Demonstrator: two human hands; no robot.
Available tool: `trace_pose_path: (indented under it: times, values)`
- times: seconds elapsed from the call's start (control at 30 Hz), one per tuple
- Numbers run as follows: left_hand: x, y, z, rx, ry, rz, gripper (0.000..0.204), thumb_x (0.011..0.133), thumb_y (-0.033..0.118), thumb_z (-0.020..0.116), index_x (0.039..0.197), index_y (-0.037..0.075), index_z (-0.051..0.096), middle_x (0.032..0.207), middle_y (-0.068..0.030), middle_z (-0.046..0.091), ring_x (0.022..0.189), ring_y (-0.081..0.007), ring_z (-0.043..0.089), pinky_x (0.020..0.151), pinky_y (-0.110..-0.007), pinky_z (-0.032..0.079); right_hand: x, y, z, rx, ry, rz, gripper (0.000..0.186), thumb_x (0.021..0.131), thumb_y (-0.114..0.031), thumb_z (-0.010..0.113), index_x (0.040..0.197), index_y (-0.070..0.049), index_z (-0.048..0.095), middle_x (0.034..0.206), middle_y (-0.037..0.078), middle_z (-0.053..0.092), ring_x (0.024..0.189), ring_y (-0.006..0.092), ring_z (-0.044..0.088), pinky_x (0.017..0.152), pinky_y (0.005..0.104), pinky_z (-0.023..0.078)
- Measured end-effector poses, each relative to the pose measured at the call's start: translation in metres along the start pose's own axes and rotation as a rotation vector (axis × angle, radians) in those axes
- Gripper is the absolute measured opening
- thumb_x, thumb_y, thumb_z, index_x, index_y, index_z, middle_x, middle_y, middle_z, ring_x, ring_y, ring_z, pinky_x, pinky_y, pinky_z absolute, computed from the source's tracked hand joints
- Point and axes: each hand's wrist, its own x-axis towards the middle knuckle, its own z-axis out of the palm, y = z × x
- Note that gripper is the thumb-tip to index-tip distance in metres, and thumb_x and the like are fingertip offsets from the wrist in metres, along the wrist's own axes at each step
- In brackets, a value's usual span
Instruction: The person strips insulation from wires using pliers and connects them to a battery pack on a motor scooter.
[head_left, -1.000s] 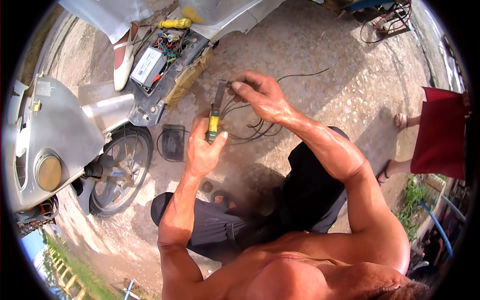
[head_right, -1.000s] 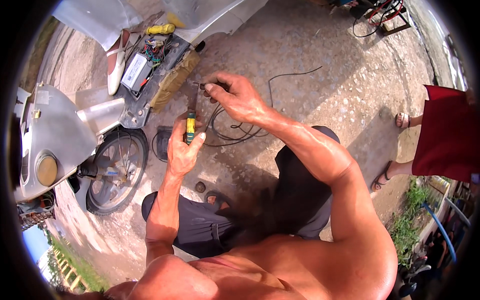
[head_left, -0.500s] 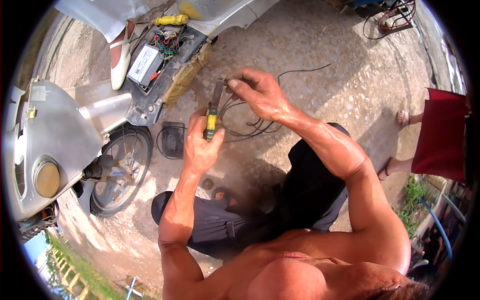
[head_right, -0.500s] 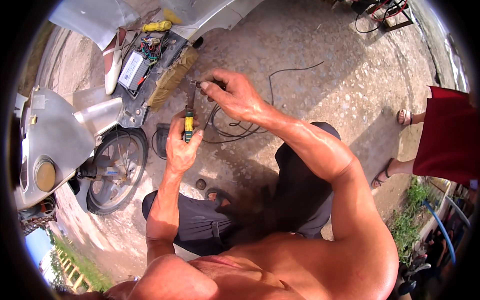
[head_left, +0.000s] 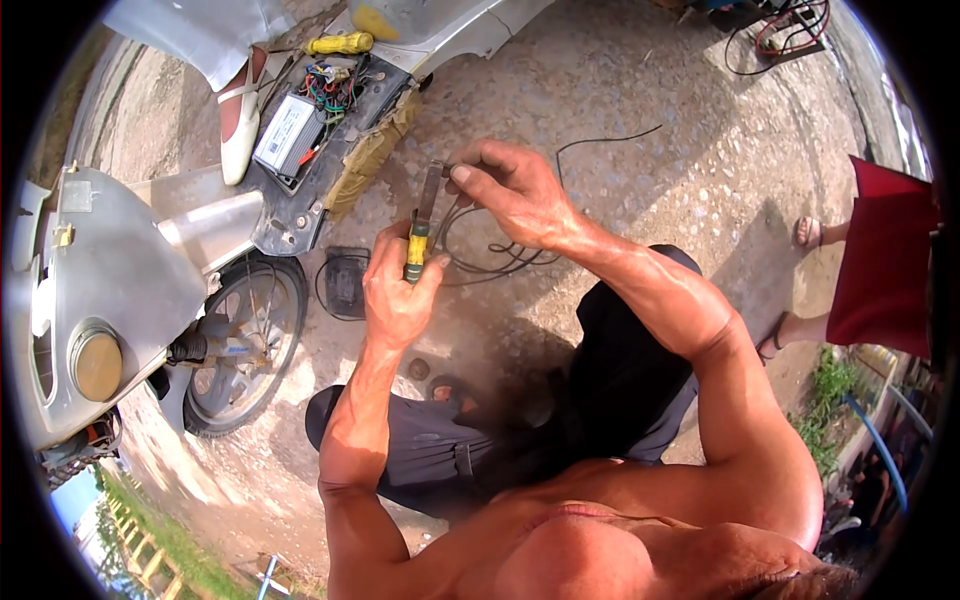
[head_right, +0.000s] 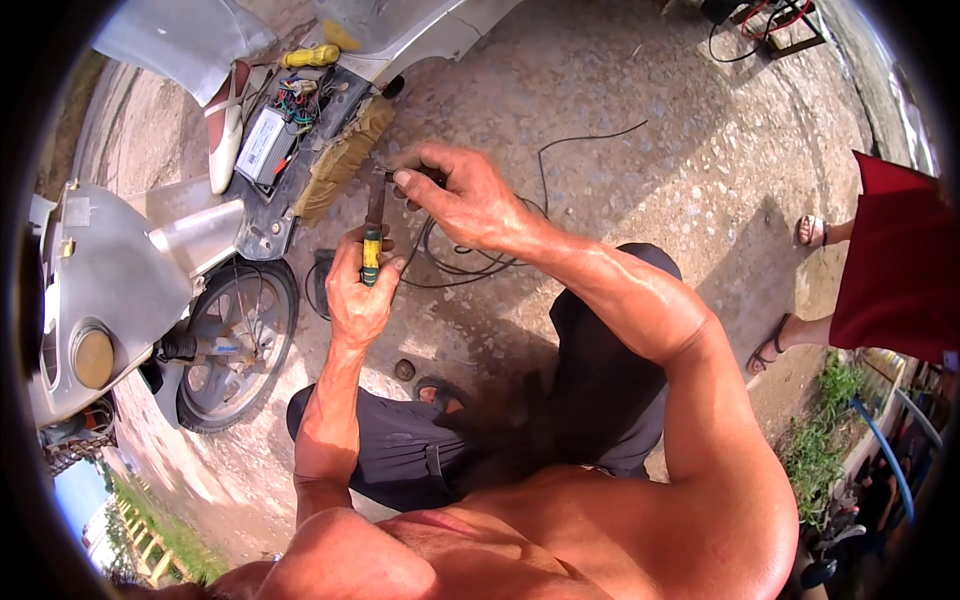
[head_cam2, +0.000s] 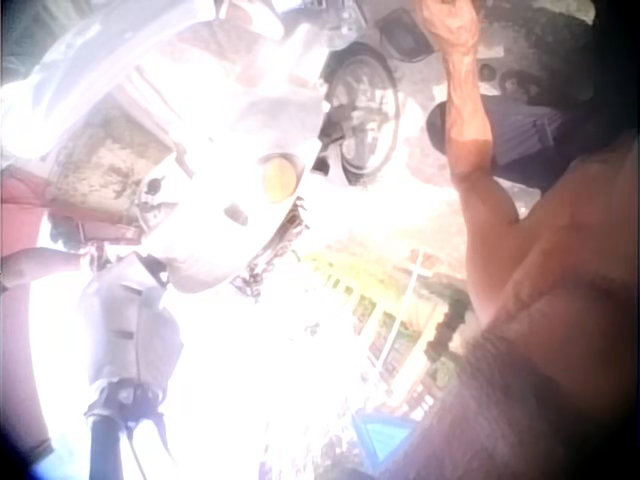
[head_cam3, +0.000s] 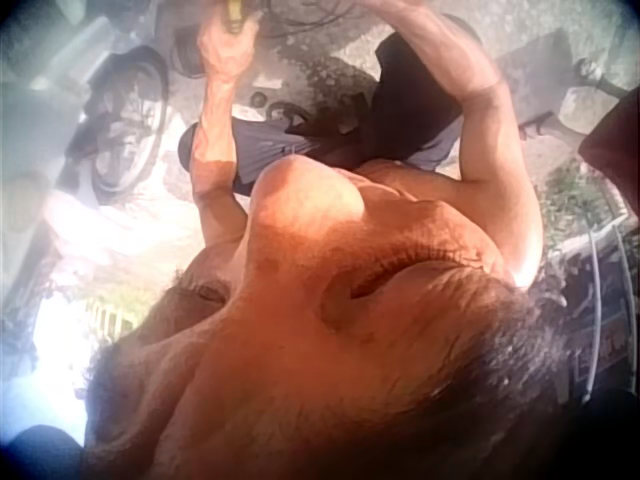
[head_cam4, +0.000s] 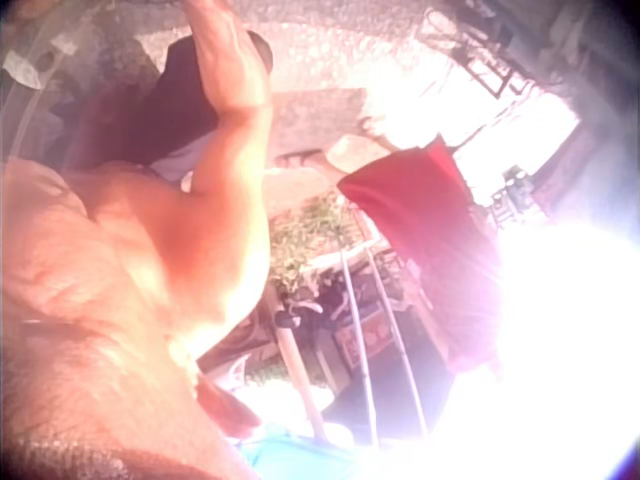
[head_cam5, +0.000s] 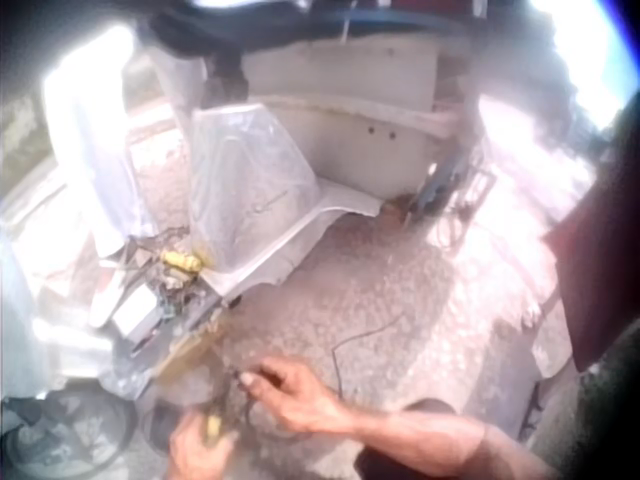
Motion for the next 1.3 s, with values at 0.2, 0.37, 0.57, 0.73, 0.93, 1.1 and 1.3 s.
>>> trace_pose_path:
  times: [0.2,0.37,0.57,0.73,0.93,1.1,1.3]
  values:
    - [0.001,0.001,-0.002,-0.032,-0.016,-0.015,0.043,0.083,0.007,0.075,0.123,-0.004,0.062,0.114,-0.0146,0.067,0.099,-0.0232,0.067,0.083,-0.035,0.053,-0.002,0.0,0.002,0.058,0.005,-0.007,0.024,0.104,-0.017,0.057,0.112,0.004,0.065,0.097,0.008,0.069,0.092,0.0143,0.067,0.083,0.0301,0.057]
    - [0.002,-0.001,-0.003,0.056,0.014,0.097,0.043,0.083,0.008,0.075,0.122,-0.004,0.061,0.114,-0.0147,0.067,0.097,-0.0242,0.067,0.084,-0.035,0.054,-0.004,-0.002,0.002,0.123,0.004,-0.007,0.024,0.104,-0.016,0.057,0.113,0.004,0.064,0.099,0.009,0.069,0.092,0.0148,0.067,0.083,0.0306,0.057]
    - [0.003,0.009,-0.003,0.052,0.052,0.07,0.032,0.082,0.009,0.077,0.109,-0.004,0.063,0.105,-0.0135,0.065,0.087,-0.0258,0.065,0.078,-0.037,0.052,-0.006,-0.005,0.003,0.144,0.014,0.065,0.024,0.104,-0.017,0.057,0.113,0.004,0.065,0.101,0.008,0.07,0.092,0.0146,0.067,0.082,0.0304,0.056]
    - [0.008,0.016,-0.007,0.102,0.083,0.087,0.027,0.079,0.005,0.08,0.098,-0.004,0.064,0.106,-0.0192,0.063,0.092,-0.0381,0.063,0.08,-0.043,0.052,0.002,-0.003,-0.001,-0.163,0.191,-0.211,0.026,0.096,-0.022,0.067,0.105,0.002,0.067,0.085,0.006,0.066,0.076,0.0136,0.058,0.067,0.032,0.049]
    - [0.01,0.012,-0.006,0.211,0.101,0.176,0.03,0.079,0.009,0.082,0.097,-0.003,0.063,0.104,-0.0171,0.063,0.089,-0.0356,0.063,0.078,-0.041,0.051,-0.001,-0.018,-0.017,-0.311,0.104,0.105,0.029,0.087,-0.027,0.069,0.086,0.002,0.07,0.066,0.007,0.064,0.058,0.0173,0.057,0.057,0.0351,0.048]
    - [0.009,0.008,-0.004,0.258,0.025,0.16,0.026,0.077,0.005,0.081,0.096,-0.003,0.065,0.104,-0.0181,0.062,0.091,-0.0378,0.064,0.077,-0.043,0.053,0.002,-0.018,-0.031,-0.122,-0.063,0.323,0.032,0.092,-0.029,0.063,0.089,0.001,0.072,0.073,0.006,0.072,0.058,0.0124,0.061,0.057,0.0285,0.049]
    - [-0.002,0.001,0.008,0.245,-0.08,0.131,0.025,0.078,0.007,0.081,0.095,-0.002,0.065,0.104,-0.0171,0.063,0.089,-0.0374,0.065,0.075,-0.043,0.054,-0.001,-0.006,-0.039,-0.204,-0.201,0.418,0.034,0.09,-0.028,0.062,0.084,0.003,0.074,0.076,0.009,0.074,0.064,0.0154,0.07,0.064,0.0304,0.055]
